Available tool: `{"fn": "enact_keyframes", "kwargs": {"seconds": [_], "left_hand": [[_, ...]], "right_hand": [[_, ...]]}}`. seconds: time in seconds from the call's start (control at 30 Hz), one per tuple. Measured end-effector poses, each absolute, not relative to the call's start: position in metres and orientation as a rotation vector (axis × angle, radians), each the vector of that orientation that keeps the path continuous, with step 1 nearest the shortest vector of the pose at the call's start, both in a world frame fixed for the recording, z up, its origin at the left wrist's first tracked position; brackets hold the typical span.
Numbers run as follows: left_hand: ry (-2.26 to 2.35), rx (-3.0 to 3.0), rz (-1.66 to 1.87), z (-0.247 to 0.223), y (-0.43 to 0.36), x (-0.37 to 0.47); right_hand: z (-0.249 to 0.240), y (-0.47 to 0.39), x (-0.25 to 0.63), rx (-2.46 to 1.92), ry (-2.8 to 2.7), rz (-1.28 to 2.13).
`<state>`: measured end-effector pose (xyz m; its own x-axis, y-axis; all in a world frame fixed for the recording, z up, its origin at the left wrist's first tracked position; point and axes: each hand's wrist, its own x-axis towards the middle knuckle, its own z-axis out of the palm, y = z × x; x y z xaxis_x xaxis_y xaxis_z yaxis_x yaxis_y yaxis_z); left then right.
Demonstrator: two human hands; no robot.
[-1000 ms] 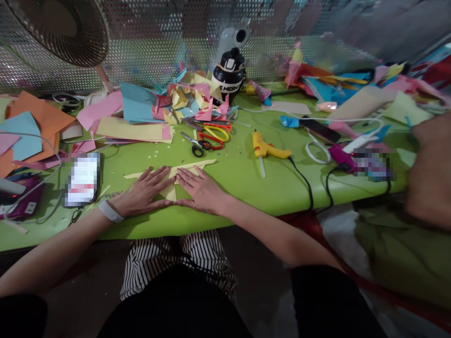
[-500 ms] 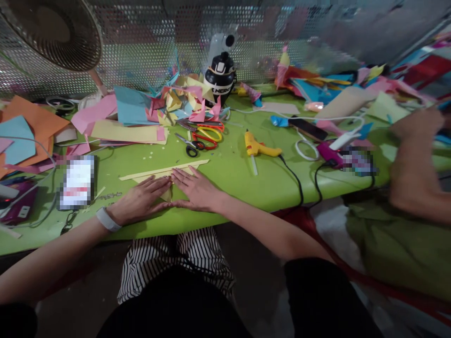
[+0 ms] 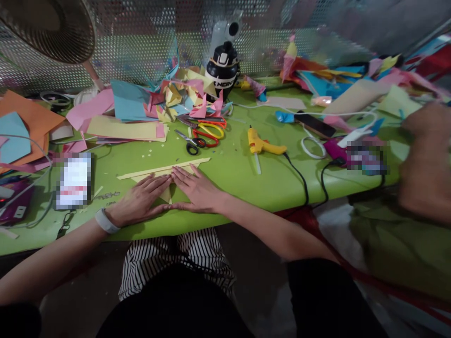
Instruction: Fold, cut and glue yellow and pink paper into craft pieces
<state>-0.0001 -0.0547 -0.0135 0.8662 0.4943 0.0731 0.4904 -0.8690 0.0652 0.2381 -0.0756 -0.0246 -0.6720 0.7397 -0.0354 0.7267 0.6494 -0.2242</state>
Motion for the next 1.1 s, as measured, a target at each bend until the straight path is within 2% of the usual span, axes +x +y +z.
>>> {"fn": "enact_keyframes", "kwargs": {"seconds": [1.1], "left_hand": [[0.770,2.963,0.080,-0.0124,-0.0568,0.0017]], "right_hand": [[-0.0239,-0.0749,0.2405,-1.216,-2.807,0.320]]}}
